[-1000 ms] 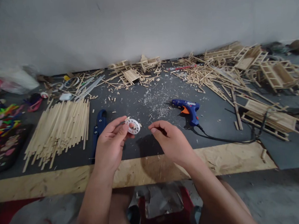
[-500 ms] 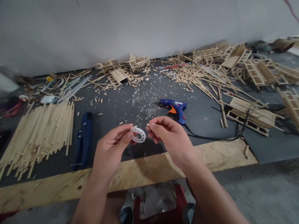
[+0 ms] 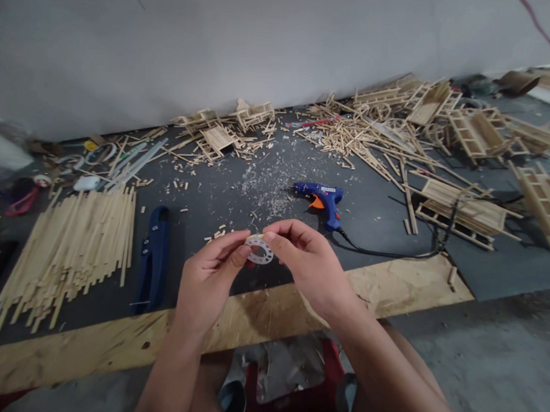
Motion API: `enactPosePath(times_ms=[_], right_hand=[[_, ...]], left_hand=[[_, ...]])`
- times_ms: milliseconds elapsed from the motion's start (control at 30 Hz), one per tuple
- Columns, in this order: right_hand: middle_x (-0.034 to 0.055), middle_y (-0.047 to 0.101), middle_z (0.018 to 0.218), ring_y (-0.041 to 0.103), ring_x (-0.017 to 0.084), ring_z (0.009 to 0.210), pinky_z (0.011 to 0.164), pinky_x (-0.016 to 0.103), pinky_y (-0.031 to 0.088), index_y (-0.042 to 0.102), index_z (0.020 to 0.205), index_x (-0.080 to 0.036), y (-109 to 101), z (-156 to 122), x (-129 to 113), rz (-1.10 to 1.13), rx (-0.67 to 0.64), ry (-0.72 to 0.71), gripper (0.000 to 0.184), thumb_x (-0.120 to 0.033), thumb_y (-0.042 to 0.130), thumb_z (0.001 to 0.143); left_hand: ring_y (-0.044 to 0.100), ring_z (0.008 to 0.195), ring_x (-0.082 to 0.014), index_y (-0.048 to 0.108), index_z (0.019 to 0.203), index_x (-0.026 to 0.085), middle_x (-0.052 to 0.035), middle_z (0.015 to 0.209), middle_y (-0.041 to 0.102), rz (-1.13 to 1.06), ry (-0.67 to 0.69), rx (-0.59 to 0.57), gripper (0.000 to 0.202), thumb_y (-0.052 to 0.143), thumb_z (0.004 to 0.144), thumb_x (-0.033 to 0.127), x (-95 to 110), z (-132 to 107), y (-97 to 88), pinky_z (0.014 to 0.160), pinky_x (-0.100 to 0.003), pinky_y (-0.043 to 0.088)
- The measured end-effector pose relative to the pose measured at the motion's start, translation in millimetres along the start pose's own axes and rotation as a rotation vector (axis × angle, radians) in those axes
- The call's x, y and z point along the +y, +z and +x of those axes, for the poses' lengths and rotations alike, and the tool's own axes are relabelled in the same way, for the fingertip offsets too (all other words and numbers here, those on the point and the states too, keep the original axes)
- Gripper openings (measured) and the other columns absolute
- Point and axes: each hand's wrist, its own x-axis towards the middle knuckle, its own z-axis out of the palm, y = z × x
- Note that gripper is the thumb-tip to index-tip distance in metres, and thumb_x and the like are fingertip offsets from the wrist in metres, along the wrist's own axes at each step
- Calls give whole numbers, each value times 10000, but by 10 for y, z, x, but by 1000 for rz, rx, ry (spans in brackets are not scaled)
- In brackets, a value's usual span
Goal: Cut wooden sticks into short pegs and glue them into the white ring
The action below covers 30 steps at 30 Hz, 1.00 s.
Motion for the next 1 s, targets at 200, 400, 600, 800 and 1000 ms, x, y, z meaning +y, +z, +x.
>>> enactPosePath(times_ms=[200,400,600,800,1000], right_hand=[[-18,564,730,453,83,641,597,223,357,638,834,-185,0,1,18,8,2,8,180,-351,646,764],[-22,564,717,457,81,638,598,218,364,638,834,-185,-2,13,32,12,0,7,175,-348,641,770],[-15,566,721,471,85,638,603,221,385,635,822,-184,12,19,21,-2,2,8,179,-352,642,763],[-6,564,821,497,98,685,629,232,410,613,935,-220,3,13,13,-30,4,-47,188,-332,608,784],[-13,563,771,508,110,717,662,237,411,605,863,-207,1,0,-3,-172,4,-93,130,-310,607,784]], left_hand=[[657,846,-174,684,998,265,-30,940,709,29,15,-8,233,624,782,329,-8,-3,1,789,-297,531],[656,849,-169,682,999,267,-26,953,707,35,14,-19,230,618,788,332,-7,-3,-2,796,-294,527],[658,845,-180,684,998,259,-34,945,709,26,7,-20,236,619,784,334,-2,-5,6,790,-308,530],[659,833,-181,688,993,255,-36,936,710,-4,0,-4,237,628,776,332,-12,-7,12,775,-301,533],[661,814,-170,690,991,253,-34,923,712,13,16,-11,235,628,777,330,-1,-4,11,768,-290,534]])
